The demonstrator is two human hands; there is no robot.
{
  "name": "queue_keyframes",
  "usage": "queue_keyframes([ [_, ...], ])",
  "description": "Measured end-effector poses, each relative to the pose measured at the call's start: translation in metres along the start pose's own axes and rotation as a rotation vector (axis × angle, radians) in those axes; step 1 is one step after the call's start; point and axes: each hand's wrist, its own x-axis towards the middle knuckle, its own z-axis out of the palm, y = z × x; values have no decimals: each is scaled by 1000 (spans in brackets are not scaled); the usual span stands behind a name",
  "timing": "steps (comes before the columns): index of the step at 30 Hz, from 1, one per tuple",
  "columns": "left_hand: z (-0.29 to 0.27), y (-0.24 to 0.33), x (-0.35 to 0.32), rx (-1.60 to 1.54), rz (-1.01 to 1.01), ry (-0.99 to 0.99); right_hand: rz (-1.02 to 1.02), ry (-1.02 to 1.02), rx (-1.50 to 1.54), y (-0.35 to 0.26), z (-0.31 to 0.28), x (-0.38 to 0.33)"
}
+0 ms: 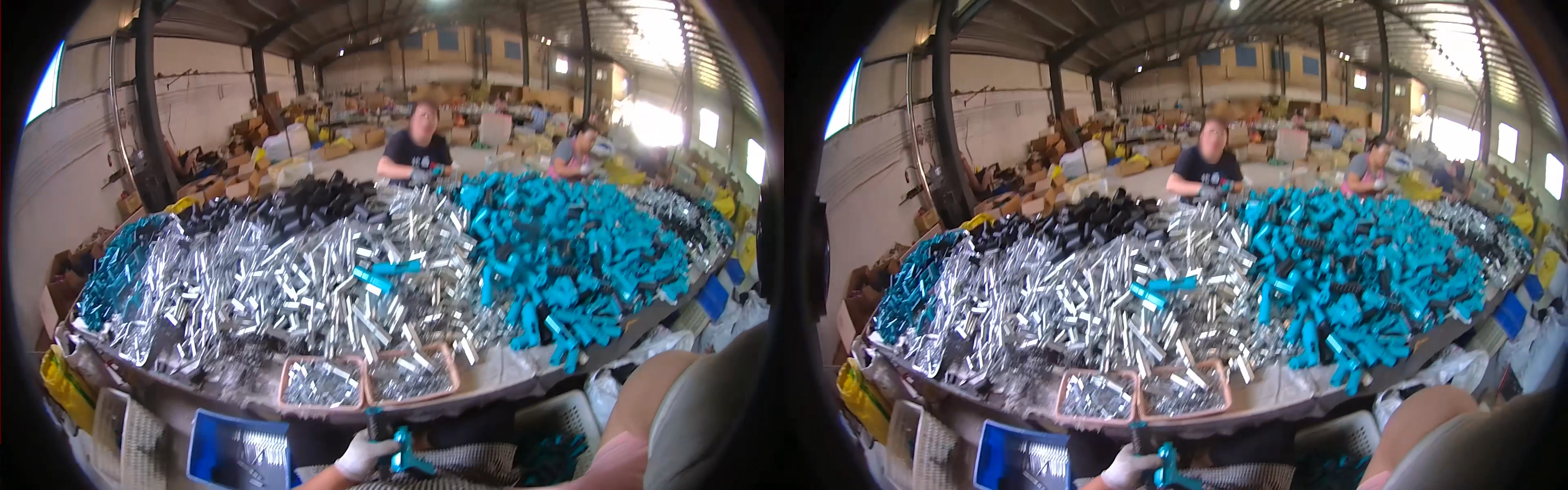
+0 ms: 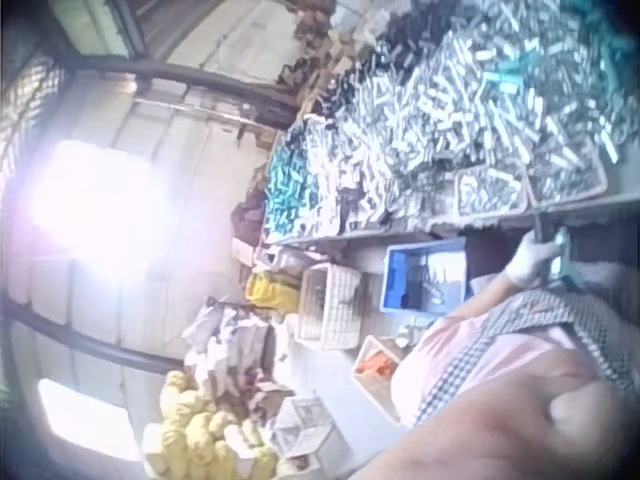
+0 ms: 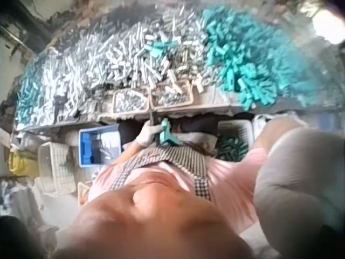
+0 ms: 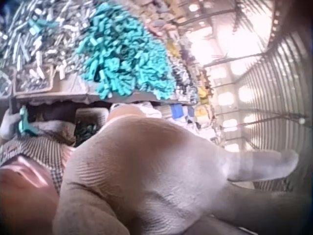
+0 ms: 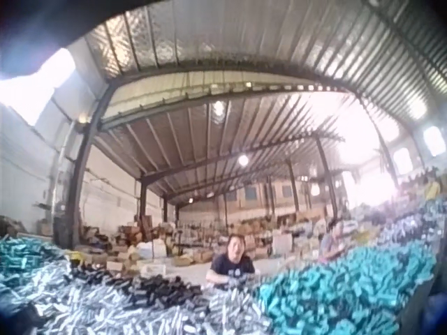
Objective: The person assembles tools by inserting springs, pins, and metal rods into cylindrical sleeves, and fitting the assembled components into plastic handles.
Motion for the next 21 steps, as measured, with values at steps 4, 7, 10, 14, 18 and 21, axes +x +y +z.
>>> queue_keyframes([
  [4, 46, 39, -36, -27, 25, -29, -81, 142, -90, -41, 47, 98],
  [7, 37, 23, -38, -3, 36, -28, -112, 245, -111, -44, 51, 109],
  [10, 19, 6, -22, 82, 37, 18, -98, 352, -144, -47, 65, 107],
  [14, 46, 27, -35, -14, 5, 10, -97, 317, -177, -41, 57, 116],
  [18, 43, 30, -27, -55, 15, 2, -73, 237, -194, -38, 65, 128],
  [21, 44, 35, -16, -70, 13, 17, -33, 206, -213, -38, 69, 131],
])
